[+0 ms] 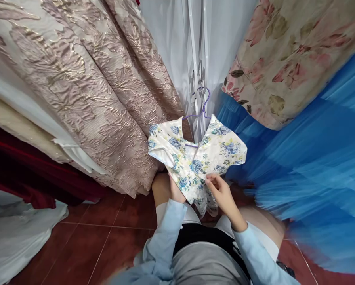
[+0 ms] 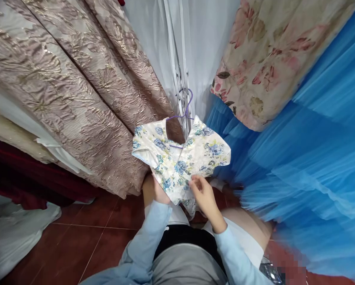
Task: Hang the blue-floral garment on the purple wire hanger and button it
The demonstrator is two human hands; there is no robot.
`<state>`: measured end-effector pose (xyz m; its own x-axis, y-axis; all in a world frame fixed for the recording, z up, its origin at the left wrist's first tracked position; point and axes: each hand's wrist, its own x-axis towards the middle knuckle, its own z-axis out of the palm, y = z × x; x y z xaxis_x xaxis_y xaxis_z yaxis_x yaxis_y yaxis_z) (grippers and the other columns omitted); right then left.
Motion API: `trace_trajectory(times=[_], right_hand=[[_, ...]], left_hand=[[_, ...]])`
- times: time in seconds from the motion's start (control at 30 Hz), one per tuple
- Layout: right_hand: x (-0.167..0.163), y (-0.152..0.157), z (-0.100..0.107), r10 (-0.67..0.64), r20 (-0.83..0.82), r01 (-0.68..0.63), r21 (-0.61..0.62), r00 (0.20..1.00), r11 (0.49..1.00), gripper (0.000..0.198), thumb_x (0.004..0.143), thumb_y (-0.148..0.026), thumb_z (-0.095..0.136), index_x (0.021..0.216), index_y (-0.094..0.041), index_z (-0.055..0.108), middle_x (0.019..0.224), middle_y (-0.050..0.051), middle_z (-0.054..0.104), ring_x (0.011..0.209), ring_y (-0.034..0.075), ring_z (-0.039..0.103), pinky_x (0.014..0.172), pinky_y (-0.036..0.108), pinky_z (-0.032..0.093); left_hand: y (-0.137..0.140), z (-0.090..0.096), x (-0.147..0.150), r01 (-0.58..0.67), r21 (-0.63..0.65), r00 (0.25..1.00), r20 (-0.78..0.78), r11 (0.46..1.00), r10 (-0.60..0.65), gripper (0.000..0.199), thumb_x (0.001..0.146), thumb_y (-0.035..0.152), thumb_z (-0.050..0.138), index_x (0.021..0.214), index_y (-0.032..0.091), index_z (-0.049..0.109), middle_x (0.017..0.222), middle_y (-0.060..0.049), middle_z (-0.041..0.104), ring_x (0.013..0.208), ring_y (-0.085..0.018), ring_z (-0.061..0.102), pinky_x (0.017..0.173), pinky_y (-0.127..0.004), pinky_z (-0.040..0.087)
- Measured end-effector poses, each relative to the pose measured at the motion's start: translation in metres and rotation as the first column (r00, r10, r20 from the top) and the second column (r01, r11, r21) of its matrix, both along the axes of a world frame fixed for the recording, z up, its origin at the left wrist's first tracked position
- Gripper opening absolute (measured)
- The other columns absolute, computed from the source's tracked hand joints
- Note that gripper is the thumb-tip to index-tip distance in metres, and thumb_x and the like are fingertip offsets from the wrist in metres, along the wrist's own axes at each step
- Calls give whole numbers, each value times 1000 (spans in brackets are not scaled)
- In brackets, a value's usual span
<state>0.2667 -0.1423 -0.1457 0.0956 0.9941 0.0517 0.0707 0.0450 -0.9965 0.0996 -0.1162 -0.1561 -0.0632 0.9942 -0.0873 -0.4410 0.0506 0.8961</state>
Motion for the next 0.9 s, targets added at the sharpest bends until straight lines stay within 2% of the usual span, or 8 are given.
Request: trace_trajectory(times=[0.13, 0.23, 0.33, 0.4, 0.47, 0.6, 0.77, 0.9], right_hand=[[-15, 29, 14, -75, 129, 61, 113, 989, 992, 39, 93, -53, 60, 108, -19, 70, 95, 9, 72, 83, 22, 64, 77, 34, 50], [-25, 29, 17, -90, 232, 49, 174, 968, 984, 36, 96, -50, 55, 87, -19, 72, 86, 8, 70, 80, 22, 61, 76, 33, 46], [-32, 10, 10, 131, 284, -163, 93, 950, 982, 45, 97, -44, 52, 60, -20, 62, 64, 4, 63, 66, 19, 56, 66, 31, 41], [-33, -3, 3, 305, 208, -316, 25, 930, 948, 44, 97, -41, 53, 59, -20, 61, 60, 2, 63, 59, 17, 54, 62, 29, 40], [-27, -9, -3, 249, 108, -252, 16, 962, 968, 36, 94, -42, 58, 66, -20, 62, 64, 1, 64, 60, 16, 56, 62, 28, 41], [-3, 2, -8, -150, 107, 148, 28, 983, 989, 30, 84, -46, 72, 94, -20, 61, 79, 1, 64, 64, 16, 55, 65, 28, 44], [6, 20, -8, 43, 173, -44, 2, 984, 999, 28, 91, -48, 61, 89, -20, 64, 78, 3, 66, 68, 18, 58, 67, 30, 43], [-6, 27, -8, 57, 207, -60, 5, 977, 998, 25, 90, -42, 56, 79, -20, 59, 68, 0, 60, 62, 16, 53, 62, 28, 38]], left_hand=[[-6, -16, 1, -33, -13, 999, -22, 999, 33, 80, 71, 67, 81, 135, 22, 65, 136, -12, 67, 139, -35, 52, 120, -47, 40], [-12, -19, 5, -91, 12, 991, -100, 996, 91, 68, 75, 50, 84, 134, 22, 65, 137, -10, 67, 136, -31, 57, 119, -43, 41], [-11, -12, 9, -112, 6, 985, -129, 994, 112, 62, 72, 45, 87, 125, 18, 69, 124, -11, 73, 126, -29, 64, 114, -41, 46], [-10, -5, 12, -136, -42, 980, -151, 990, 128, 60, 66, 40, 91, 116, 14, 71, 114, -12, 76, 115, -30, 69, 106, -42, 51], [-8, -2, 17, -178, -104, 975, -155, 978, 161, 55, 63, 37, 92, 108, 11, 72, 110, -13, 77, 110, -30, 71, 101, -42, 53], [-8, -1, 26, -233, -192, 972, -81, 953, 222, 52, 60, 32, 92, 103, 12, 72, 110, -12, 77, 113, -30, 71, 103, -41, 52], [-8, 4, 25, -177, -179, 983, -71, 968, 167, 47, 59, 31, 91, 98, 12, 73, 104, -11, 78, 111, -31, 71, 102, -42, 53], [-3, 3, 10, -180, -135, 973, -172, 974, 156, 53, 63, 34, 88, 108, 12, 70, 112, -15, 76, 114, -34, 69, 103, -46, 53]])
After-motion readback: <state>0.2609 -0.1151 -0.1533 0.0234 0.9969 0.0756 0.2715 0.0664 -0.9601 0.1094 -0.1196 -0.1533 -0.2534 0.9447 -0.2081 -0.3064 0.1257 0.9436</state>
